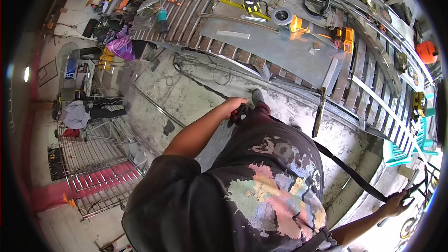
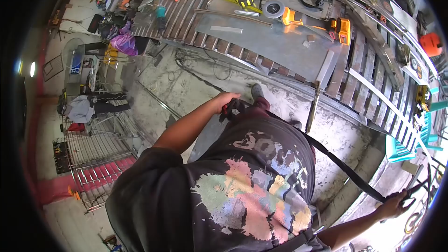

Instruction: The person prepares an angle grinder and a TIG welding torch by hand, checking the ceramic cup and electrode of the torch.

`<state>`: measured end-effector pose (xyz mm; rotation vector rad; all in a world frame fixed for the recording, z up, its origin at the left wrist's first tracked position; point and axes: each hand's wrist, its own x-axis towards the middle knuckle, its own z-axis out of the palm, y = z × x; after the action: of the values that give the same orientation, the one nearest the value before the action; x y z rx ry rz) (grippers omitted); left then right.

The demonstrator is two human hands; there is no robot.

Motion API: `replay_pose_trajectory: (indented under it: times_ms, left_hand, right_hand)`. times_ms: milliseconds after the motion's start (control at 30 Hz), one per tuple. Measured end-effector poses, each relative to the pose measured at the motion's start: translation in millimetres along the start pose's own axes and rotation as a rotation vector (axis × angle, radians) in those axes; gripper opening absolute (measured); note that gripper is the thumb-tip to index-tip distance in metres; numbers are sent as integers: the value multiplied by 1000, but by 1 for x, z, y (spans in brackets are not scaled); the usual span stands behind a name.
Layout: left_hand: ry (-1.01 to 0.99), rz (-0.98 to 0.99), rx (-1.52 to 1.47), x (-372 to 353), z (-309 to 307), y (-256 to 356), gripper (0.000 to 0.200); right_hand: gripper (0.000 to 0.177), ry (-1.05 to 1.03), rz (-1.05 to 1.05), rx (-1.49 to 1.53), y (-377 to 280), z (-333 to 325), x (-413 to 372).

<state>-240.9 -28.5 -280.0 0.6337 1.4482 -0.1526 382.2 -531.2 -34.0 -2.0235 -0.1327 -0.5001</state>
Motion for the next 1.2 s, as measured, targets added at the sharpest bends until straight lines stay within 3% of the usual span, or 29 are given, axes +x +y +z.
replay_pose_trajectory:
  times_ms: [33, 133, 233, 300, 367, 500, 633, 667, 700, 767, 833, 867, 933, 967, 1000, 1033, 1100, 1133, 1167, 1200]
  left_hand:
    - [30, -17, -11, 9, -1, -6, 35]
    - [120, -69, -98, 71, -9, -45, 37]
    - [236, -36, -90, 111, -3, -75, 36]
    - [233, -83, -241, 141, 16, -91, 38]
    - [261, -137, -346, 171, 41, -93, 39]
    - [300, -170, -534, 233, 63, -101, 44]
    - [176, -92, -701, 285, 65, -131, 43]
    - [-18, -55, -852, 297, 59, -141, 37]
    - [-266, 38, -1006, 248, 55, -115, 30]
    - [-404, 163, -1248, 260, 38, -113, 29]
    - [-261, 144, -1367, 248, -2, -108, 21]
    - [-97, 198, -1339, 263, -34, -132, 23]
    - [-186, 342, -1308, 290, -137, -173, 34]
    - [-230, 413, -1293, 308, -186, -197, 40]
    - [-44, 434, -1224, 253, -207, -163, 43]
    - [142, 434, -1138, 183, -226, -118, 47]
    - [227, 613, -1100, 128, -284, -90, 43]
    - [134, 776, -1205, 105, -310, -76, 43]
    - [306, 923, -1389, 105, -347, -62, 39]
    - [446, 984, -1418, 84, -374, -42, 32]
  right_hand:
    - [61, 8, 78, 37, -7, -11, 9]
    - [51, 79, 56, 138, -32, -22, 12]
    - [47, 160, 103, 72, -62, -12, -6]
    - [45, 227, 135, -29, -87, 0, -21]
    - [44, 79, 156, -85, -74, -16, 1]
    - [37, 24, 39, -256, -80, -35, 43]
    - [32, 5, -46, -427, -111, -45, 78]
    - [31, 3, -55, -462, -117, -47, 86]
    - [30, -12, -53, -506, -119, -49, 96]
    - [29, -20, -38, -567, -114, -52, 108]
    - [28, -64, 11, -639, -86, -54, 127]
    - [28, -117, 47, -683, -55, -53, 140]
    - [28, -348, 148, -1013, 62, -65, 198]
    - [29, -242, 299, -595, 2, 10, 93]
    - [30, -348, 275, -289, 1, 42, 38]
    - [29, -398, 317, -309, 33, 64, 18]
    - [30, -537, 509, -148, 23, 115, -49]
    - [23, -518, 563, -92, 54, 131, -55]
    - [17, -523, 630, -26, 97, 145, -63]
    - [22, -623, 678, -59, 115, 154, -68]
